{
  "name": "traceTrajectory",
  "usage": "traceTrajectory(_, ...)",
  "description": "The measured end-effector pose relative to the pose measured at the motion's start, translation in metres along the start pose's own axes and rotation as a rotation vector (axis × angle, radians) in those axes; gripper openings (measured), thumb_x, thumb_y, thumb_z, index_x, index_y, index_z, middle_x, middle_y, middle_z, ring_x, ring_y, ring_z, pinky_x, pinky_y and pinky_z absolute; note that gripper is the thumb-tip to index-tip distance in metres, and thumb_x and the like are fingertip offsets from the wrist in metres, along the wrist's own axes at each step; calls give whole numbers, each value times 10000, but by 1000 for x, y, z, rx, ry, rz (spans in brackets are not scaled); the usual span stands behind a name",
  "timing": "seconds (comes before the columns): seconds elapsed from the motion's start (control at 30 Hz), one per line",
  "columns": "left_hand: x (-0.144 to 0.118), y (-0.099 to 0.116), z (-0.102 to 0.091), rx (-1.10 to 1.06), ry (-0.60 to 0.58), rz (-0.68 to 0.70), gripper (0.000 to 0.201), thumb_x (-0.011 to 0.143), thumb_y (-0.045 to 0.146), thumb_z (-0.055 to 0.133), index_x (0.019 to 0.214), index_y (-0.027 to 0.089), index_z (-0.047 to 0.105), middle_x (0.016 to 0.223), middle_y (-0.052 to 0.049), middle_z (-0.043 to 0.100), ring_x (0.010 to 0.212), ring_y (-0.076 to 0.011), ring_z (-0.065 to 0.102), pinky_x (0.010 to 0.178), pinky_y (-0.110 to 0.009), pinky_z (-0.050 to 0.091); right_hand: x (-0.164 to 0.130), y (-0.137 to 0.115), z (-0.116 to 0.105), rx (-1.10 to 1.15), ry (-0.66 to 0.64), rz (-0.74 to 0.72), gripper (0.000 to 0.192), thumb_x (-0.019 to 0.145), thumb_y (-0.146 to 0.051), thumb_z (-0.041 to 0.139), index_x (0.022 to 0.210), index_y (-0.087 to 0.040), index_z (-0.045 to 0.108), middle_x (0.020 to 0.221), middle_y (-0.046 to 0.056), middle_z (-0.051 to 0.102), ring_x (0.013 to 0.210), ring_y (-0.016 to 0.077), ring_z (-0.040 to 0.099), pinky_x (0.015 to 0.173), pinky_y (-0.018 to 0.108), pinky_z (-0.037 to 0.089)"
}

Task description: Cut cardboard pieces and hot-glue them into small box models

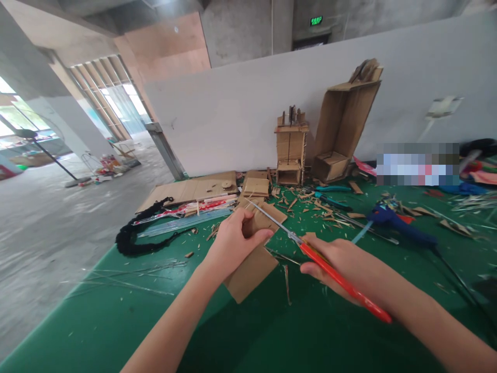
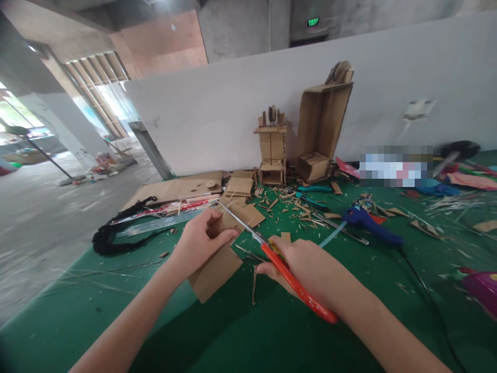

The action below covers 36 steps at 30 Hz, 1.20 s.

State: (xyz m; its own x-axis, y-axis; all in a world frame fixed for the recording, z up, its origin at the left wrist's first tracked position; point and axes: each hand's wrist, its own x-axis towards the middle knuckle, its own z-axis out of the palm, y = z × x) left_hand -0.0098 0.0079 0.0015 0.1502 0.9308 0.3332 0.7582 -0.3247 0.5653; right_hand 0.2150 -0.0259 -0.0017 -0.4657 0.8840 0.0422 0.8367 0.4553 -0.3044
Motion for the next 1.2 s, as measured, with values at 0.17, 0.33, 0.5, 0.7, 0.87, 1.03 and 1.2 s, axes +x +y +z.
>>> traceTrajectory(0.17, 3, -5, -14, 22, -131, -19, 409, 730, 563, 576, 908, 199, 520, 774, -11, 599, 678, -168, 543, 599, -280, 382, 2, 2, 8, 13, 40, 0, 428, 863, -546, 417, 1011, -184, 590, 529, 10, 546, 457, 186, 542, 424, 252, 345)
traceTrajectory(0.33, 10, -26, -29, 170, -269, -16, 377, 755, 549, 537, 924, 212, 540, 855, -42, 634, 764, -214, 582, 628, -297, 399, 4, 3, 11, 239, 62, 112, 380, 878, -533, 371, 869, -213, 577, 580, 13, 600, 473, 164, 577, 456, 257, 412)
traceTrajectory(0.5, 19, -45, -24, 369, -227, 43, 315, 851, 461, 431, 987, 189, 511, 946, -77, 625, 837, -233, 594, 681, -323, 427, 11, 20, 14, 367, 323, 324, 416, 874, -559, 335, 794, -218, 558, 556, 13, 635, 487, 181, 629, 534, 299, 486)
traceTrajectory(0.7, 42, -50, -18, 812, -65, 163, 377, 870, 407, 442, 1090, 106, 503, 1078, -176, 558, 1046, -320, 524, 821, -408, 427, 16, 42, 11, 178, 499, 308, 418, 860, -580, 368, 784, -222, 570, 561, 30, 644, 542, 229, 656, 507, 310, 471)
traceTrajectory(0.87, 79, -5, 11, 654, -169, 155, 396, 900, 447, 346, 1085, 164, 552, 1052, -135, 614, 969, -274, 589, 784, -373, 458, 17, 49, 12, -40, 480, 280, 409, 867, -538, 399, 979, -196, 594, 616, 60, 677, 611, 281, 668, 528, 335, 455)
traceTrajectory(1.03, 130, 31, 69, 610, -348, 52, 399, 875, 432, 423, 1021, 129, 639, 1024, -190, 651, 982, -316, 609, 782, -408, 471, 17, 59, 15, -83, 476, 375, 546, 799, -590, 489, 1150, -180, 572, 745, 104, 720, 694, 315, 683, 555, 350, 475)
traceTrajectory(1.2, 159, 27, 101, 587, -440, -42, 307, 871, 353, 518, 1060, 128, 605, 1091, -123, 626, 986, -228, 605, 814, -403, 492, 16, 65, 15, 32, 551, 392, 469, 793, -533, 534, 1103, -192, 613, 786, 91, 730, 759, 288, 690, 614, 325, 495)
